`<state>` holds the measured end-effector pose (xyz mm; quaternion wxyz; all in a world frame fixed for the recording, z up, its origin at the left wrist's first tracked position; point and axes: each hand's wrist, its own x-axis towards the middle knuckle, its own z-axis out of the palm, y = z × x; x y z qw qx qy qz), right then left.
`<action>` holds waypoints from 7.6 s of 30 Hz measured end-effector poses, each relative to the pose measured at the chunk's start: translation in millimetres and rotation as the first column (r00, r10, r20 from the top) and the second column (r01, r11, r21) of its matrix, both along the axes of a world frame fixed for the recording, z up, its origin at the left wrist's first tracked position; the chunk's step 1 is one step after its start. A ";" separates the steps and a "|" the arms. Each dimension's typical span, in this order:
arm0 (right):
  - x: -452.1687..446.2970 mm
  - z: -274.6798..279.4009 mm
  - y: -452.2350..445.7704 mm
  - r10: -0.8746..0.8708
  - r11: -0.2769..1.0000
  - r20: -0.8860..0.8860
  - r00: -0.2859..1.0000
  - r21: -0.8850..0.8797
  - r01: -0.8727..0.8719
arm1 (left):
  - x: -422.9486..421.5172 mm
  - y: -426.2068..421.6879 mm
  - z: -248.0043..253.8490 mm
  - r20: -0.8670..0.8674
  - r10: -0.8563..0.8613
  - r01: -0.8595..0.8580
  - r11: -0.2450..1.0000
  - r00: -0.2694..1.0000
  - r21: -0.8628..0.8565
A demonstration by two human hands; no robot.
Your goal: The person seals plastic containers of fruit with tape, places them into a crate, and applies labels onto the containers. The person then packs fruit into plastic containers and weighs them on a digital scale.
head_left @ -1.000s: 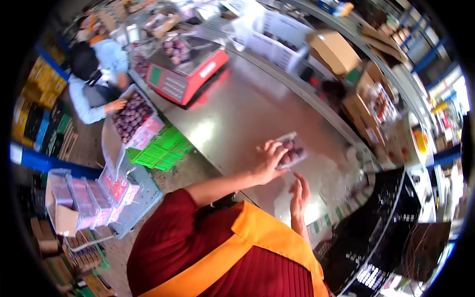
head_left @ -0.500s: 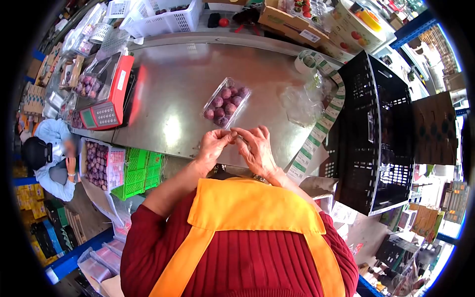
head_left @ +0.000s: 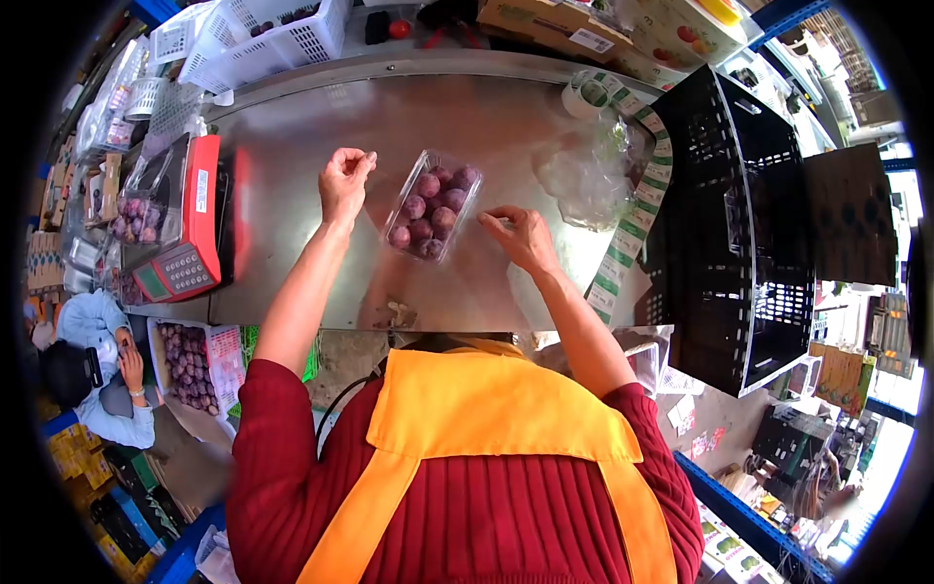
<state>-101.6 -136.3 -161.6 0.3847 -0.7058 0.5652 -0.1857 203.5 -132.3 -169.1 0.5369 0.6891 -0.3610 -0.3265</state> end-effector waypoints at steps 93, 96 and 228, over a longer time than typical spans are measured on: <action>-43.9 54.8 43.9 -0.164 0.980 0.830 0.534 0.076 0.184 | -31.4 46.7 71.8 0.758 -0.644 0.463 0.707 0.106 0.535; -38.4 58.7 53.6 -0.171 0.981 0.808 0.564 0.088 0.170 | -17.7 58.8 91.4 0.244 -0.692 0.590 0.712 0.679 0.380; 491.0 124.7 76.9 -0.045 0.975 0.802 0.596 0.164 -0.148 | 569.0 249.6 88.0 0.180 0.542 -0.515 0.838 0.820 -0.179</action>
